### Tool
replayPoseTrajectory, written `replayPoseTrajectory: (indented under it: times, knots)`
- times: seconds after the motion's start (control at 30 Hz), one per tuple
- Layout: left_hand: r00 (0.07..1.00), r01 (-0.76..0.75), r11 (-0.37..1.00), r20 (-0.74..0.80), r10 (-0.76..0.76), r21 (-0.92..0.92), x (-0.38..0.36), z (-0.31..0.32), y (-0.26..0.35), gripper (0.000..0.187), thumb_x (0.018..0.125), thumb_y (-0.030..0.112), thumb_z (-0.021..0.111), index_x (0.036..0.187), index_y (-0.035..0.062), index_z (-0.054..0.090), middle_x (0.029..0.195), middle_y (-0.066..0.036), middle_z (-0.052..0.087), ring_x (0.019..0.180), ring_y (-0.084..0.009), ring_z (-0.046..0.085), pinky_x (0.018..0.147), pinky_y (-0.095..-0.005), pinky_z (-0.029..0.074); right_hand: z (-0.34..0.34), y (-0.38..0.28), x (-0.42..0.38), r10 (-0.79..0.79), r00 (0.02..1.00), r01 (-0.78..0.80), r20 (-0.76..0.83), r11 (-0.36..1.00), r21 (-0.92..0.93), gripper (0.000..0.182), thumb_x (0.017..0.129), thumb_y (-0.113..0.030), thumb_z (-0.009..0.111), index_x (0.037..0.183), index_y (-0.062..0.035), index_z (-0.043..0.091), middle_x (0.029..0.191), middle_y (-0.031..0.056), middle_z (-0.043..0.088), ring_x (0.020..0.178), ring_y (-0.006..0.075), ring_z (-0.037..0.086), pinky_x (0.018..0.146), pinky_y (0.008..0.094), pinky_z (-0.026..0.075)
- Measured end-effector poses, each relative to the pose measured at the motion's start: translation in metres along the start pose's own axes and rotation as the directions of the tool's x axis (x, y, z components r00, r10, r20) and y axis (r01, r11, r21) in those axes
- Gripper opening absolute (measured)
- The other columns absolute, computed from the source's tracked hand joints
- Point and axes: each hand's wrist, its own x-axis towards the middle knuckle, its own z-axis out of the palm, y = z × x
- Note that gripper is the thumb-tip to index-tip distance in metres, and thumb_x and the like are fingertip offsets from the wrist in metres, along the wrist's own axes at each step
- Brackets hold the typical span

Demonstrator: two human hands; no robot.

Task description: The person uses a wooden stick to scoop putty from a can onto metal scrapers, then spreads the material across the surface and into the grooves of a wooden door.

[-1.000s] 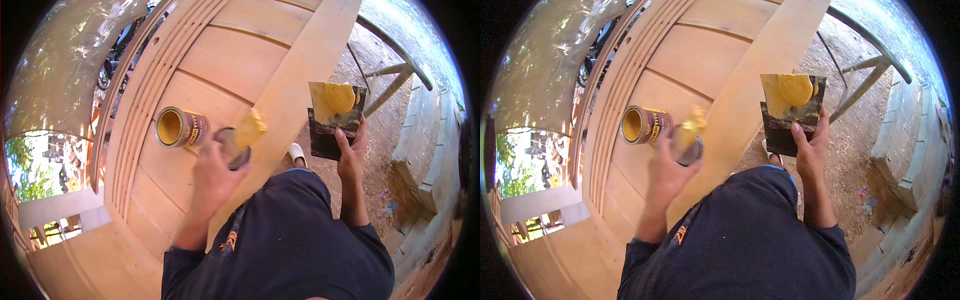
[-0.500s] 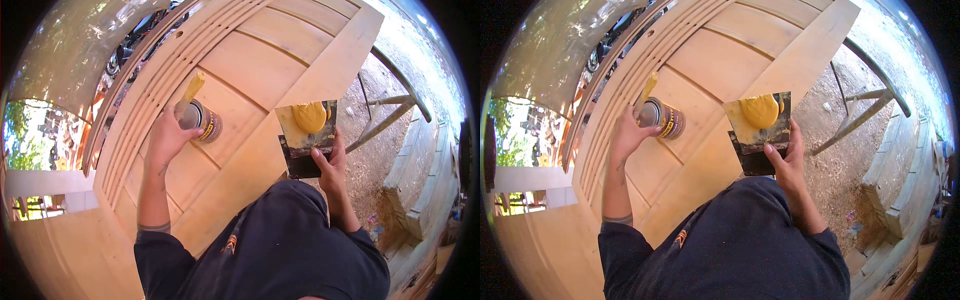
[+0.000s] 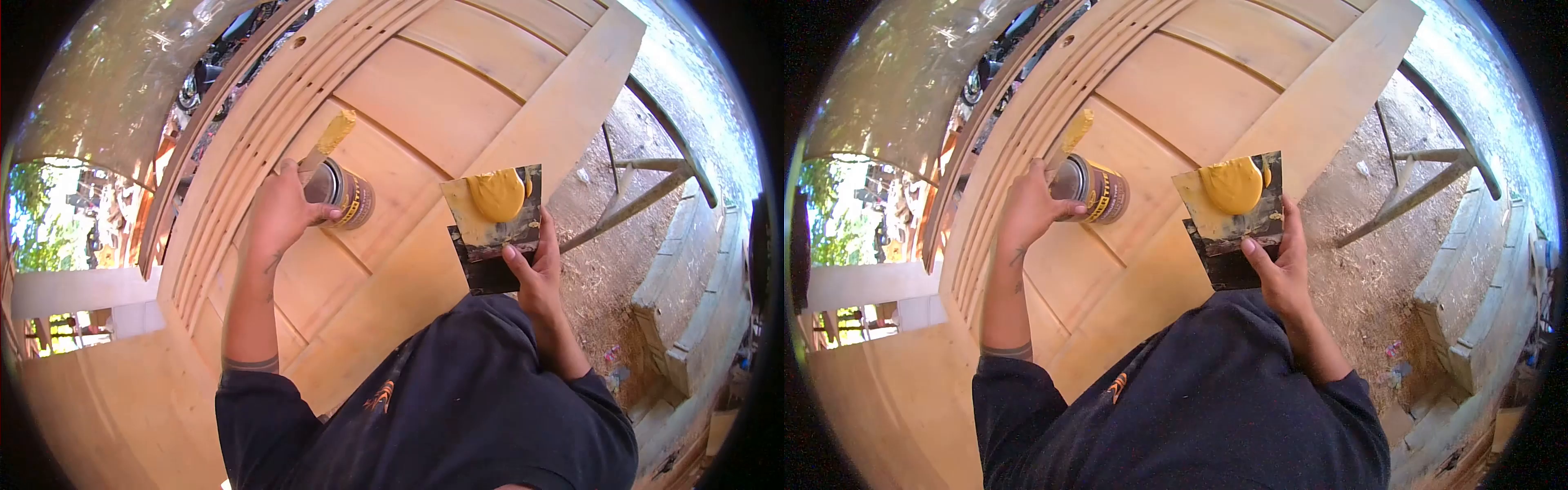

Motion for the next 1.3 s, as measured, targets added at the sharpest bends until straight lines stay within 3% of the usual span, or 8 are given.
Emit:
replayPoseTrajectory:
  times: [0.2,0.33,0.5,0.77,1.03,1.13,1.23,1.3]
  knots:
    - [0.993,-0.120,0.985,-0.033,0.117,-0.121,-0.012,0.011,-0.005,0.100,0.053,0.028,0.087,0.129,-0.0079,0.033,0.118,-0.030,0.051,0.113,-0.0369,0.051,0.096,-0.0399,0.041,0.000,-0.006,0.006,-0.046,0.996,0.048,0.072,0.999,-0.023,0.069,0.082,-0.002,0.060,0.138,0.0028,0.020,0.129,0.0122,0.041,0.118,0.0175,0.043,0.100,0.0308,0.035]
    - [0.989,-0.063,0.968,-0.118,0.094,0.241,-0.007,0.052,-0.014,0.122,0.051,0.045,0.085,0.138,-0.0085,0.018,0.136,-0.033,0.026,0.123,-0.0460,0.035,0.100,-0.0444,0.037,-0.004,0.000,0.009,-0.050,0.995,0.052,0.087,0.999,-0.015,0.069,0.081,-0.002,0.060,0.138,0.0027,0.021,0.131,0.0121,0.039,0.120,0.0178,0.042,0.101,0.0309,0.034]
    - [0.968,-0.016,0.993,-0.248,0.044,0.115,-0.001,0.047,-0.012,0.112,0.052,0.038,0.085,0.136,-0.0065,0.026,0.130,-0.031,0.035,0.120,-0.0436,0.039,0.099,-0.0428,0.037,-0.009,0.007,0.014,-0.028,0.996,0.029,0.081,1.000,-0.011,0.069,0.082,-0.001,0.059,0.138,0.0028,0.020,0.131,0.0128,0.039,0.120,0.0178,0.041,0.101,0.0311,0.034]
    - [0.865,-0.247,0.965,-0.430,0.259,0.084,0.088,0.024,0.019,0.096,0.053,0.037,0.085,0.128,-0.0055,0.041,0.112,-0.026,0.051,0.107,-0.0383,0.050,0.092,-0.0420,0.042,-0.019,-0.003,0.014,-0.048,0.998,0.047,0.044,0.998,0.034,0.069,0.083,0.001,0.057,0.139,0.0005,0.018,0.128,0.0132,0.041,0.113,0.0179,0.048,0.098,0.0310,0.038]
    - [0.910,-0.256,0.961,-0.308,0.276,0.106,0.154,0.035,0.068,0.099,0.057,0.044,0.081,0.129,-0.0095,0.038,0.117,-0.031,0.051,0.109,-0.0408,0.051,0.094,-0.0430,0.042,-0.014,-0.016,0.010,-0.101,0.994,0.098,0.032,0.992,0.084,0.068,0.083,0.005,0.055,0.140,-0.0033,0.019,0.132,0.0126,0.037,0.119,0.0170,0.042,0.101,0.0304,0.035]
    - [0.903,-0.170,0.961,-0.355,0.241,0.220,0.144,0.039,0.071,0.100,0.060,0.045,0.080,0.133,-0.0074,0.033,0.122,-0.030,0.048,0.116,-0.0411,0.046,0.097,-0.0456,0.038,-0.014,-0.017,0.013,-0.082,0.997,0.081,0.010,0.995,0.055,0.067,0.084,0.004,0.055,0.139,-0.0030,0.018,0.124,0.0120,0.044,0.104,0.0142,0.053,0.090,0.0284,0.043]
    - [0.776,-0.301,0.935,-0.521,0.355,0.189,0.084,0.031,0.085,0.097,0.065,0.039,0.079,0.136,-0.0040,0.029,0.124,-0.024,0.049,0.118,-0.0385,0.044,0.098,-0.0458,0.037,-0.010,-0.012,0.017,-0.028,0.999,0.026,0.024,0.996,0.085,0.062,0.084,0.002,0.056,0.136,-0.0029,0.021,0.108,0.0097,0.055,0.089,0.0114,0.059,0.081,0.0260,0.047]
    - [0.915,-0.403,0.705,-0.272,0.298,-0.584,0.046,0.050,0.060,0.086,0.071,0.033,0.077,0.135,-0.0003,0.031,0.121,-0.017,0.051,0.116,-0.0309,0.047,0.095,-0.0415,0.041,-0.003,-0.010,0.026,-0.018,0.999,0.012,0.049,0.992,0.123,0.059,0.084,0.001,0.057,0.133,-0.0036,0.024,0.104,0.0089,0.057,0.088,0.0114,0.059,0.081,0.0261,0.047]
